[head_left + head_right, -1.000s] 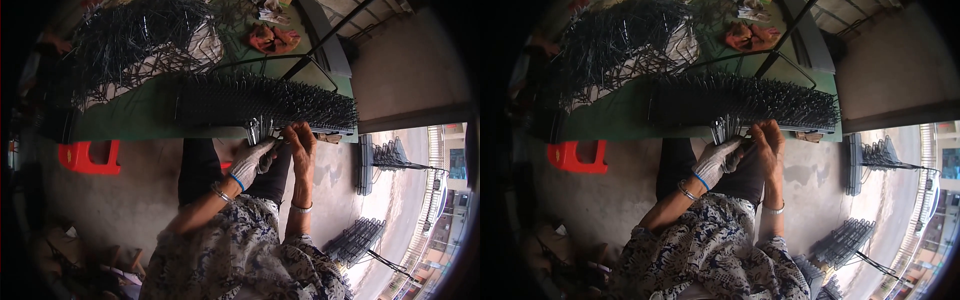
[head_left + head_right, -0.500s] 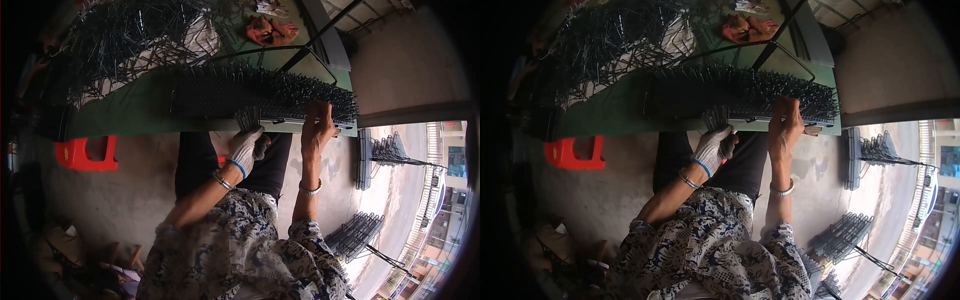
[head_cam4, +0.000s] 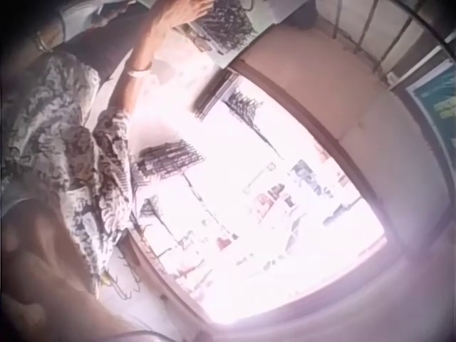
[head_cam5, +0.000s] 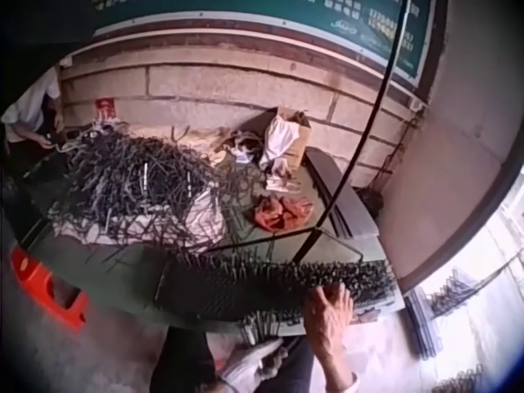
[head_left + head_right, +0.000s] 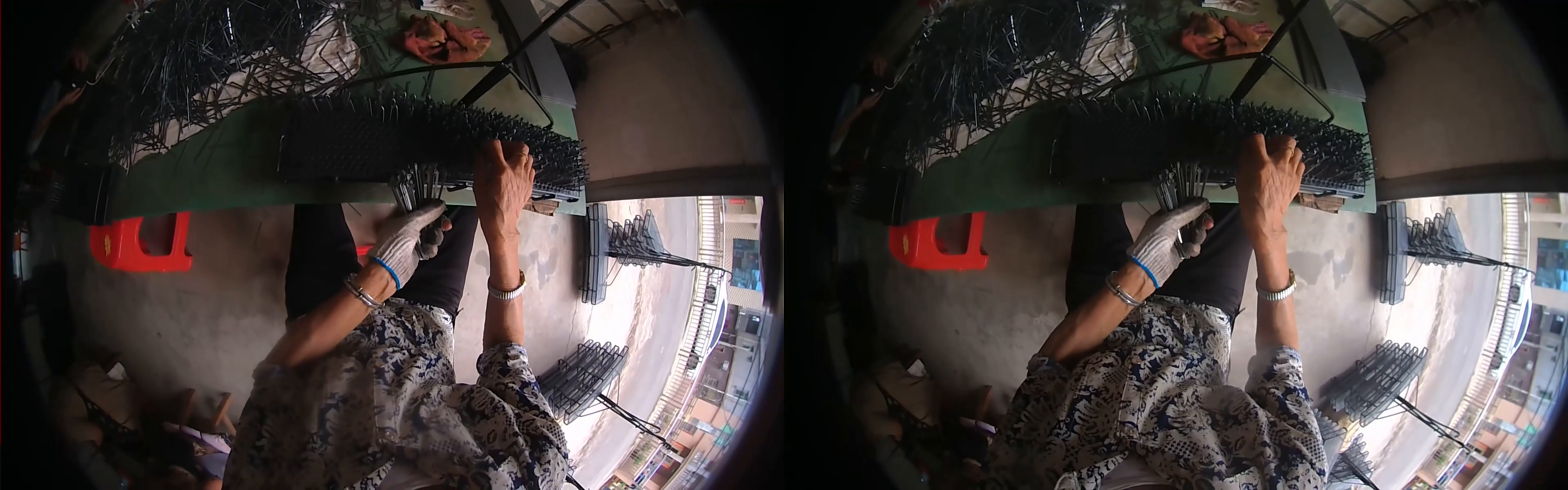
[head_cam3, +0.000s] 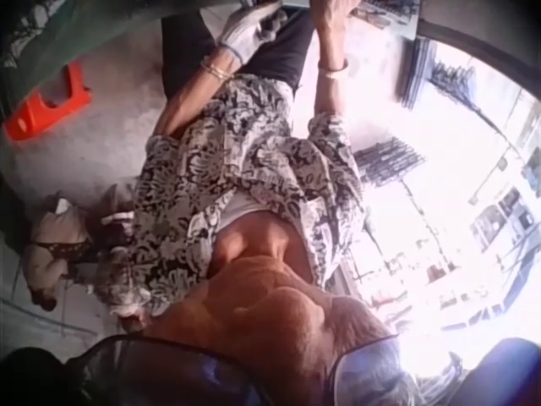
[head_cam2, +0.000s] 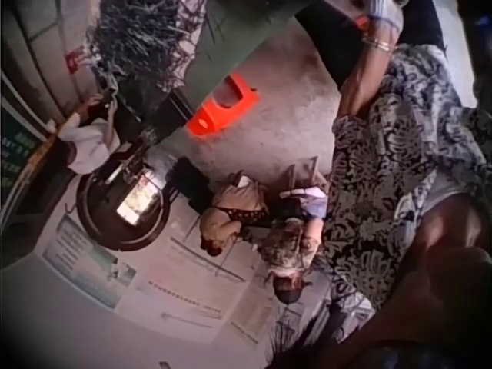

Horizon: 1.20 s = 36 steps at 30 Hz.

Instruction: Inserting metal wire spikes into plastic strips to assemble bird deterrents.

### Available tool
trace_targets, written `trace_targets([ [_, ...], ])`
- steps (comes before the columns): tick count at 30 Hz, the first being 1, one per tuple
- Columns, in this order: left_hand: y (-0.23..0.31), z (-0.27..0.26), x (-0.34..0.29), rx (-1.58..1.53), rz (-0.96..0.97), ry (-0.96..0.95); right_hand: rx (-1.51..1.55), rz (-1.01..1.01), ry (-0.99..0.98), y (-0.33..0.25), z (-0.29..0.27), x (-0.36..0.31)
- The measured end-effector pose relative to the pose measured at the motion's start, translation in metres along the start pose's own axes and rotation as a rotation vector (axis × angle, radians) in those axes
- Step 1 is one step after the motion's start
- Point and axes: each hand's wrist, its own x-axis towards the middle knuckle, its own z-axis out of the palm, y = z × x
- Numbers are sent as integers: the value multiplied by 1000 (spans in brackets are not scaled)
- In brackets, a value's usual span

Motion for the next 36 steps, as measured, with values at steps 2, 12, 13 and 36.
trace_targets([
  [2,0,-2,-3,19,13,-10,-58,-20,14,-4,-5,-3],
  [12,-4,2,-13,124,18,-66,1006,311,-497,9,-29,-35],
  [13,-5,1,-10,77,0,-39,891,344,-365,8,-31,-34],
  [36,-3,-4,-4,-20,37,23,236,43,-21,7,-2,-15],
])
